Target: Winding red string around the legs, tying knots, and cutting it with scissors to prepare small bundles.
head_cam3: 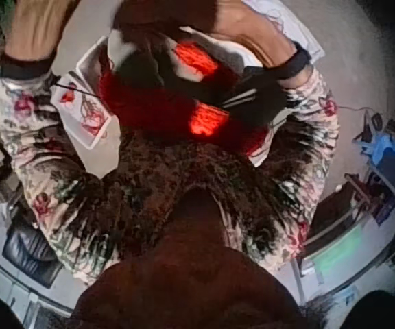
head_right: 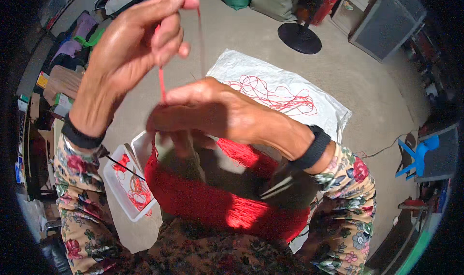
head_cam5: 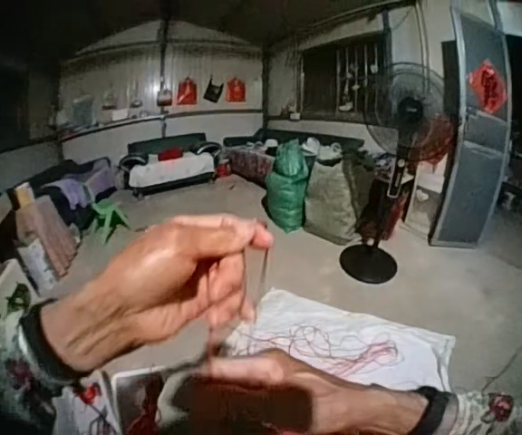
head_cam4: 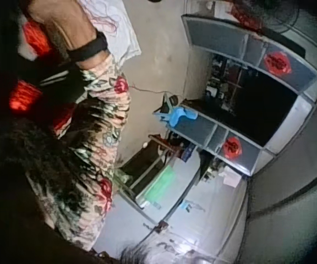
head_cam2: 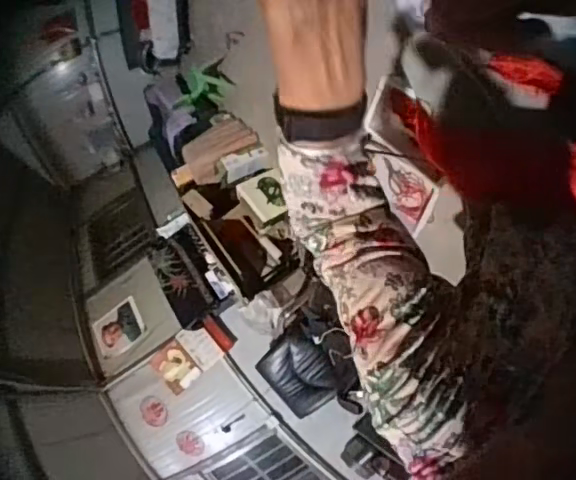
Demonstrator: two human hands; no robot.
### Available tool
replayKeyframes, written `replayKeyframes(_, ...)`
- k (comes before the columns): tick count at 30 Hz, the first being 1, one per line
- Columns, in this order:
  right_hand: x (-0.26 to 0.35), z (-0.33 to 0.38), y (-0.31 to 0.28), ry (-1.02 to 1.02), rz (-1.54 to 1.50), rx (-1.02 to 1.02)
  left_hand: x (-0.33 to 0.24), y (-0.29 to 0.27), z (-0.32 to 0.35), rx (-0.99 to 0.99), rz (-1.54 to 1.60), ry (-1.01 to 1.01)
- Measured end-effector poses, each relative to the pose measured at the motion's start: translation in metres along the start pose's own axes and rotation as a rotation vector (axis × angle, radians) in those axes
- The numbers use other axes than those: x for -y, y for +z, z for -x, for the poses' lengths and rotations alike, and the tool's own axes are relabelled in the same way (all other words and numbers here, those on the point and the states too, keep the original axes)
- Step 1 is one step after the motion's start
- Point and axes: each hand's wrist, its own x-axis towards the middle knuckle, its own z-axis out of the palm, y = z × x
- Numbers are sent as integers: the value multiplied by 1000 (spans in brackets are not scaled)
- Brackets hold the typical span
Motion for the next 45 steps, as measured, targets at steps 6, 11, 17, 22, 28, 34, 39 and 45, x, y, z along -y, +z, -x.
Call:
replayKeyframes(6, -33, 154, -41, 284, 184, -578, -11, -88, -5, -233, -107, 168)
replayKeyframes(11, -82, 389, -56, 628, 270, -962, 25, -177, -25, -468, 12, 97)
replayKeyframes(17, -150, 499, -34, 561, -43, -1349, 77, -179, -75, -482, 88, -74)
replayKeyframes(22, -160, 347, -106, 408, -116, -1330, 95, -85, -132, -400, 68, -134)
replayKeyframes(28, -90, 144, -138, -48, -550, -1000, 145, -10, -135, 100, -428, -237)
replayKeyframes(34, -68, 75, -169, -253, -592, -899, 175, 33, -128, 693, -282, 117)
replayKeyframes(39, -168, 171, -270, -191, -639, -1259, 166, -75, -95, 225, -464, -477)
replayKeyframes(45, -303, 324, -400, -353, -622, -1541, 137, -295, 42, -299, -738, -624)
